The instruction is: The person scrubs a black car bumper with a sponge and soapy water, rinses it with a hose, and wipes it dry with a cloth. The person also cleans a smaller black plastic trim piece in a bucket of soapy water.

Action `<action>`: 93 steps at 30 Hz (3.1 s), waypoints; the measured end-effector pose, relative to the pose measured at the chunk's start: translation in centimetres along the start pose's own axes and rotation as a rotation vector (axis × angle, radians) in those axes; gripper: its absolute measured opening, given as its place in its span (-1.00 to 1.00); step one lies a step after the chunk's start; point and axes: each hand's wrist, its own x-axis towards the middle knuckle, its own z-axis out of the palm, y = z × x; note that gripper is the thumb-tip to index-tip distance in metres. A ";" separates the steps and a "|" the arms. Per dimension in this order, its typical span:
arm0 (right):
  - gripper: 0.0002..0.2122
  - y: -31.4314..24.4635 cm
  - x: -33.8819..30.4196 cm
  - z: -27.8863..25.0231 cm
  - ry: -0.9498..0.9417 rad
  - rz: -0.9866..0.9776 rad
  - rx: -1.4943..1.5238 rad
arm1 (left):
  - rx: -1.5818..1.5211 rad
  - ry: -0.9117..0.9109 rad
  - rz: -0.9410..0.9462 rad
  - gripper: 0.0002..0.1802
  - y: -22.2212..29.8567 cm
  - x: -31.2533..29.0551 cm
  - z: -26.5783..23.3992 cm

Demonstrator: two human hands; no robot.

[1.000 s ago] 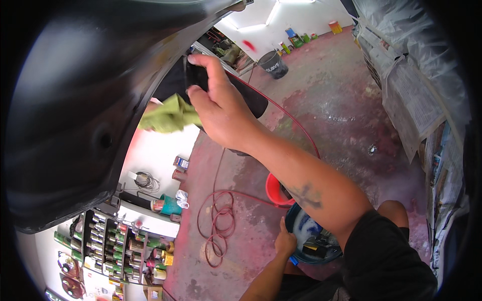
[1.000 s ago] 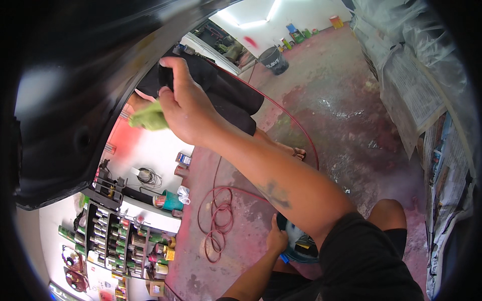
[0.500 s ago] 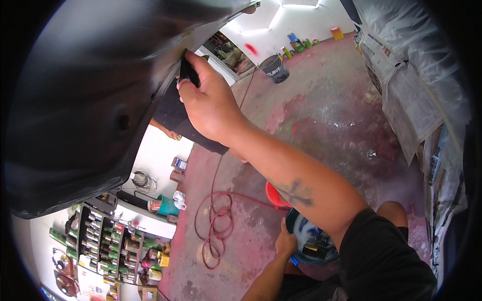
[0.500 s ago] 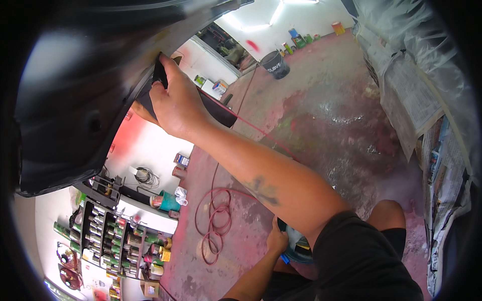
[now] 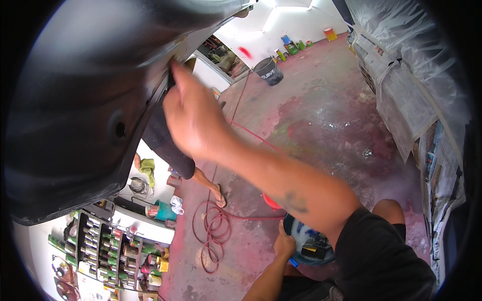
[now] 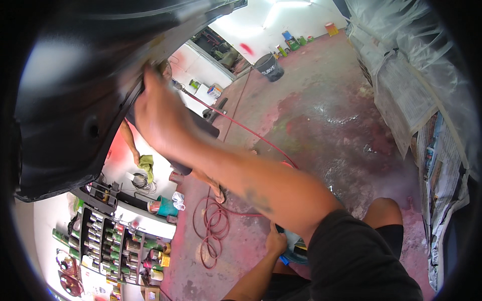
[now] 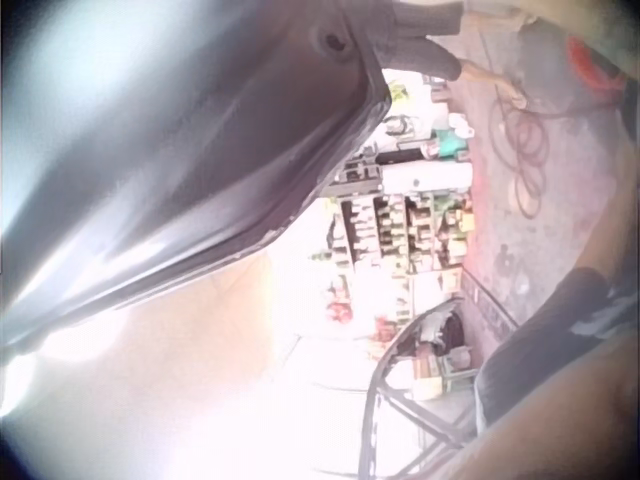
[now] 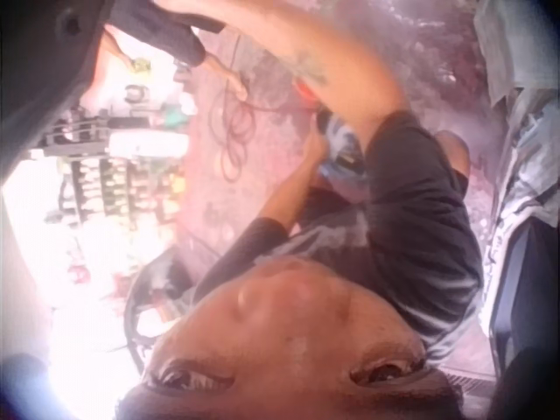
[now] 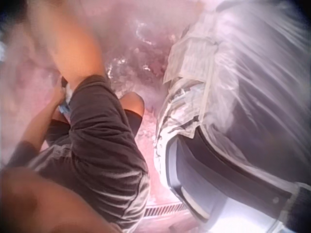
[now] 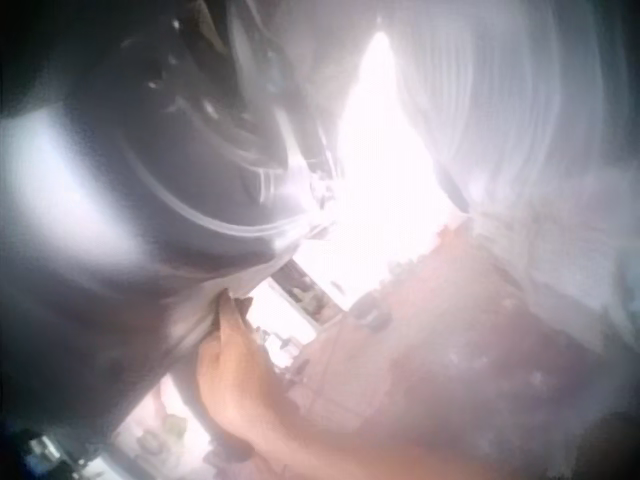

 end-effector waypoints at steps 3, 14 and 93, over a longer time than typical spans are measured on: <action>-0.41 -0.6 -1.7 0.3 -0.045 -0.044 0.050 | -0.013 0.035 -0.008 0.02 -1.9 0.2 0.6; -0.46 -1.8 -2.1 1.8 0.060 0.021 0.321 | -0.007 0.067 0.075 0.02 -5.4 2.1 3.5; -0.52 21.7 -34.5 -25.1 -1.259 0.708 -0.809 | 0.067 0.314 0.105 -0.06 -1.0 -0.5 2.3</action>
